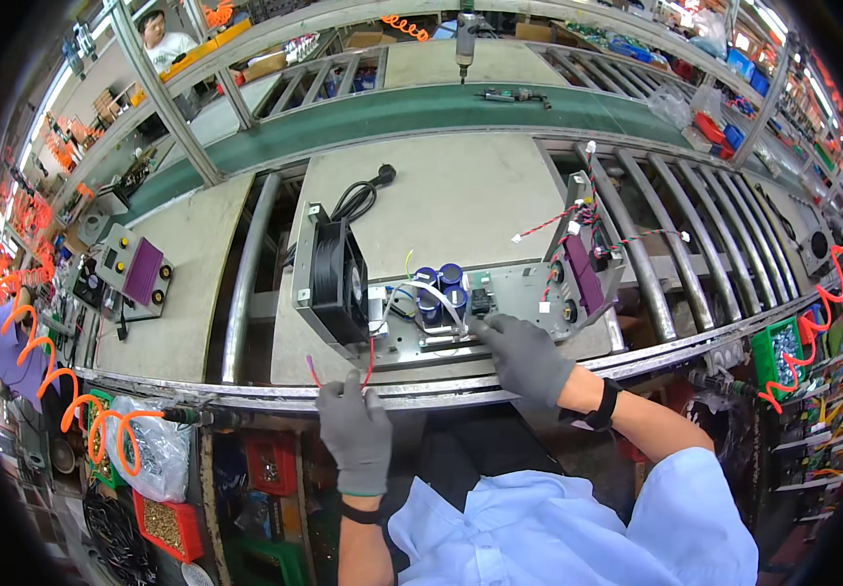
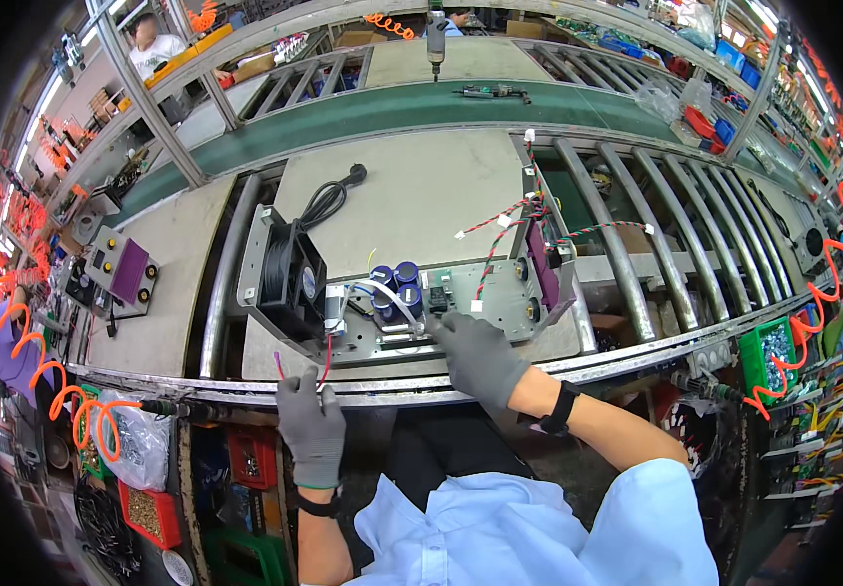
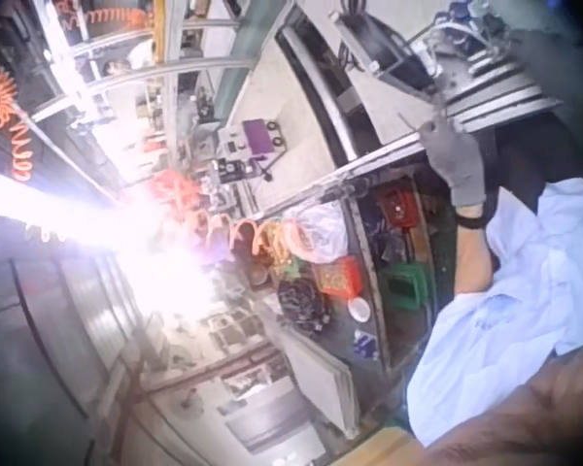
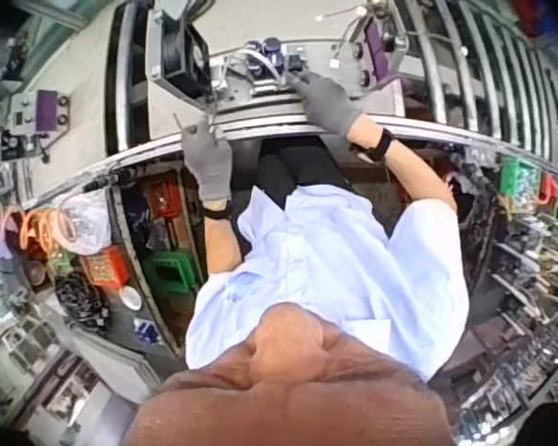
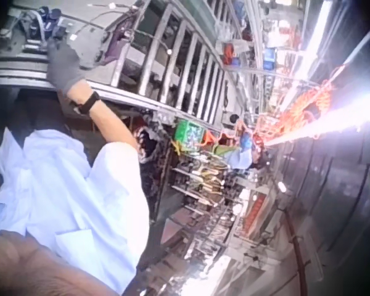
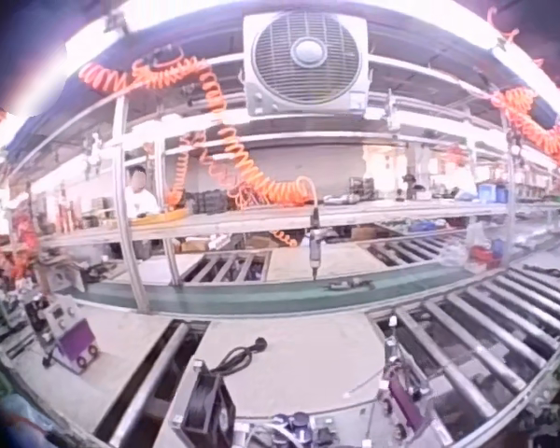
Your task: The recorder assembles electronic components into a metal housing on an industrial assembly line, using power tools and connecting wiring.
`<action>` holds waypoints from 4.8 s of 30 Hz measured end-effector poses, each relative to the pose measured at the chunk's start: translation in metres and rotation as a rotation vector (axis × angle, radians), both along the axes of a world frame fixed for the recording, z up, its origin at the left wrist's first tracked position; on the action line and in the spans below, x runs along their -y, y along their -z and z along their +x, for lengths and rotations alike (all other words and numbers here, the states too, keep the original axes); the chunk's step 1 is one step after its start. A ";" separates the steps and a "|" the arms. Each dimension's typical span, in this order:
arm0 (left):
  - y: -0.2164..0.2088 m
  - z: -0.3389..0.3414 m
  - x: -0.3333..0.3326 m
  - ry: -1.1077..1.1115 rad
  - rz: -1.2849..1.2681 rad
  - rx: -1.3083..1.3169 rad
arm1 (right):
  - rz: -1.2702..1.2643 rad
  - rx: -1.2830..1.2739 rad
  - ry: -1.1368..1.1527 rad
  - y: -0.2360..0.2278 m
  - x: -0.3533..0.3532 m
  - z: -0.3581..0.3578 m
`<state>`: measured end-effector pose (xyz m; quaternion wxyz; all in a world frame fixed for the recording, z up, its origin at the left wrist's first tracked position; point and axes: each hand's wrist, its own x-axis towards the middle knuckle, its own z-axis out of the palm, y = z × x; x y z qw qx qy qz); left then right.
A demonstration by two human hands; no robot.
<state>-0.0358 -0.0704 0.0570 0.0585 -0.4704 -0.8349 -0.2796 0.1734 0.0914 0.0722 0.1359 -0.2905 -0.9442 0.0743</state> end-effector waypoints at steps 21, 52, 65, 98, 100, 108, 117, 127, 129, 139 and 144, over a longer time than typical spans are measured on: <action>-0.012 0.045 -0.043 0.164 0.384 1.600 | -0.270 -0.297 -0.073 -0.021 0.018 0.009; 0.055 0.041 -0.075 0.357 0.355 0.228 | -0.363 -0.328 0.210 0.000 -0.056 -0.001; 0.051 0.052 -0.075 0.391 0.357 0.198 | -0.102 -0.361 0.199 0.028 -0.055 0.014; 0.053 0.022 -0.129 0.343 0.181 -0.163 | -0.149 -0.481 1.170 0.183 0.127 0.336; 0.043 0.035 -0.124 0.340 0.217 -0.178 | -0.202 -0.382 1.432 0.210 0.142 0.394; 0.014 0.110 -0.070 0.531 0.510 -0.272 | -0.093 -0.055 1.815 0.196 0.161 0.535; 0.074 0.094 -0.061 0.495 0.053 0.050 | -0.333 0.582 1.701 0.179 0.147 0.556; 0.081 0.095 -0.060 0.531 0.173 -0.011 | -0.029 0.582 1.500 0.203 0.155 0.563; 0.082 0.092 -0.060 0.514 0.177 0.076 | 0.007 0.587 1.474 0.207 0.146 0.563; 0.079 0.086 -0.057 0.603 0.175 0.026 | 0.354 -0.408 1.619 0.180 0.136 0.539; 0.080 0.083 -0.053 0.571 0.113 0.122 | 0.470 -0.544 1.658 0.118 0.132 0.513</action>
